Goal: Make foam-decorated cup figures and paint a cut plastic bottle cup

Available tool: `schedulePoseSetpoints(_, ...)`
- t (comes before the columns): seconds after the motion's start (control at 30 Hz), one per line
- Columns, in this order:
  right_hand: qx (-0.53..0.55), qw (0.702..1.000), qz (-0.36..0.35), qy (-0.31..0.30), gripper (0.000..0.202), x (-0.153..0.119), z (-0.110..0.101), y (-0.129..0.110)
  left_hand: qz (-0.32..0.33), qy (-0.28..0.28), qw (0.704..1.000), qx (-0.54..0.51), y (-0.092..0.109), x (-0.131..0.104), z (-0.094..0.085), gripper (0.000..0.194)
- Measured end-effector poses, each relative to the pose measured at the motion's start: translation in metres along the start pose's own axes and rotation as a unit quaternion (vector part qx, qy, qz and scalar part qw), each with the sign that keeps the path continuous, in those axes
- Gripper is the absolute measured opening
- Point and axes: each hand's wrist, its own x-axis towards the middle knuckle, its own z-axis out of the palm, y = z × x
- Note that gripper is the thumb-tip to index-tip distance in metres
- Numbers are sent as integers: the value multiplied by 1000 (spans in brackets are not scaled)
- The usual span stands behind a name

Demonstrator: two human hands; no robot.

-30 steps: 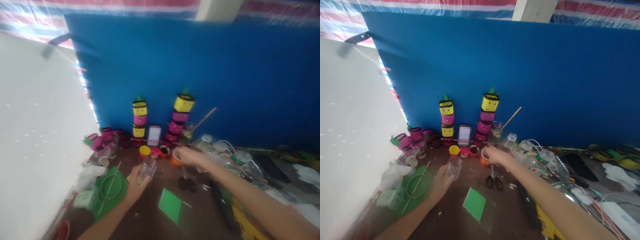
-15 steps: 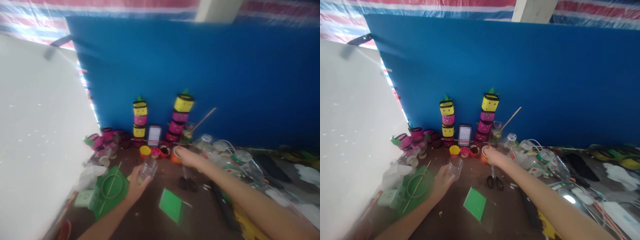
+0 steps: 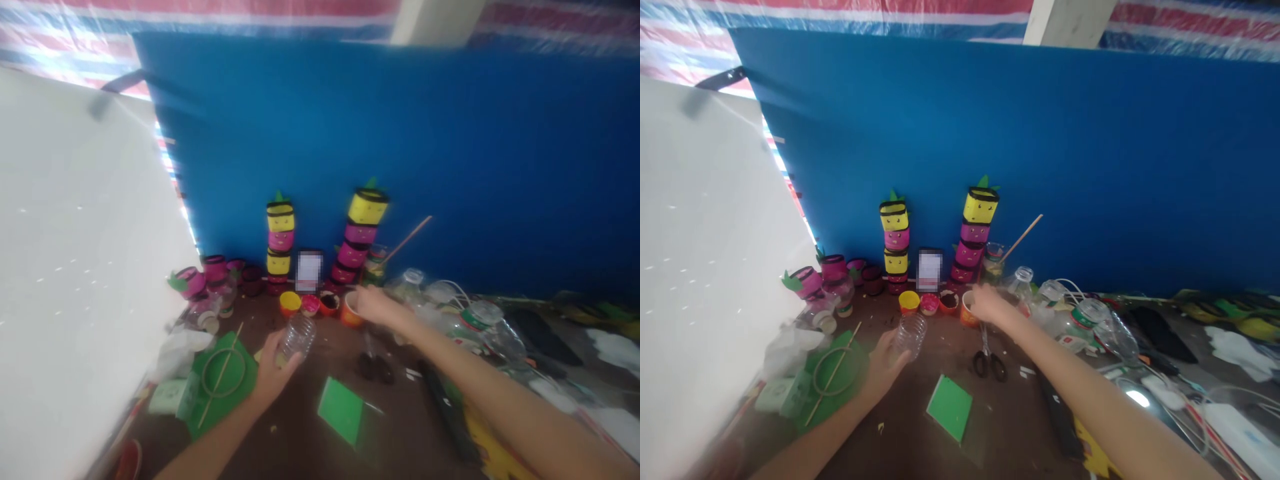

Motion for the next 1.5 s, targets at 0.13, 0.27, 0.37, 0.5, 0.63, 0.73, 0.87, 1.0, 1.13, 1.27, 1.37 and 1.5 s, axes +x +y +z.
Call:
schedulePoseSetpoints(0.13, -22, 999, 41, 11, 33, 12, 2, -4, 2, -2, 1000, 6, 2, 0, -1, 40)
schedulePoseSetpoints(0.27, -34, 998, 48, 15, 32, 19, 1, -6, 4, -2, 1000, 8, 2, 0, -1, 41)
schedulePoseSetpoints(0.37, -41, 998, 41, 22, 33, 20, 2, -4, 4, 0, 1000, 8, 1, 0, -1, 41)
schedulePoseSetpoints(0.5, -52, 997, 23, 45, 30, 13, 6, 0, 4, -10, 1000, 11, 1, 0, 0, 41)
schedulePoseSetpoints(0.63, -31, 994, 27, 106, 25, 3, 8, -3, 7, -16, 1000, 7, -1, 0, 0, 41)
schedulePoseSetpoints(0.73, 8, 983, 44, 178, 26, -5, 7, -7, 11, -11, 1000, 7, -2, -1, 0, 42)
schedulePoseSetpoints(0.87, 66, 958, 53, 275, 25, -16, 10, -6, 9, -13, 1000, 14, -3, -1, 0, 42)
schedulePoseSetpoints(1.0, 133, 924, 75, 351, 16, -19, 22, -1, 10, -16, 1000, 6, -5, -2, 1, 42)
schedulePoseSetpoints(1.13, 203, 882, 96, 414, 24, -19, 35, 0, 10, -12, 1000, 9, -5, -2, 1, 42)
schedulePoseSetpoints(1.27, 255, 859, 71, 439, 34, -30, 36, 1, 8, -18, 1000, 21, -1, -2, 1, 41)
schedulePoseSetpoints(1.37, 252, 858, 52, 445, 39, -46, 32, 6, 15, -23, 999, 22, 0, -2, 2, 42)
schedulePoseSetpoints(1.5, 259, 874, 22, 411, 38, -61, 26, 14, 34, -26, 998, 39, 0, -4, 1, 44)
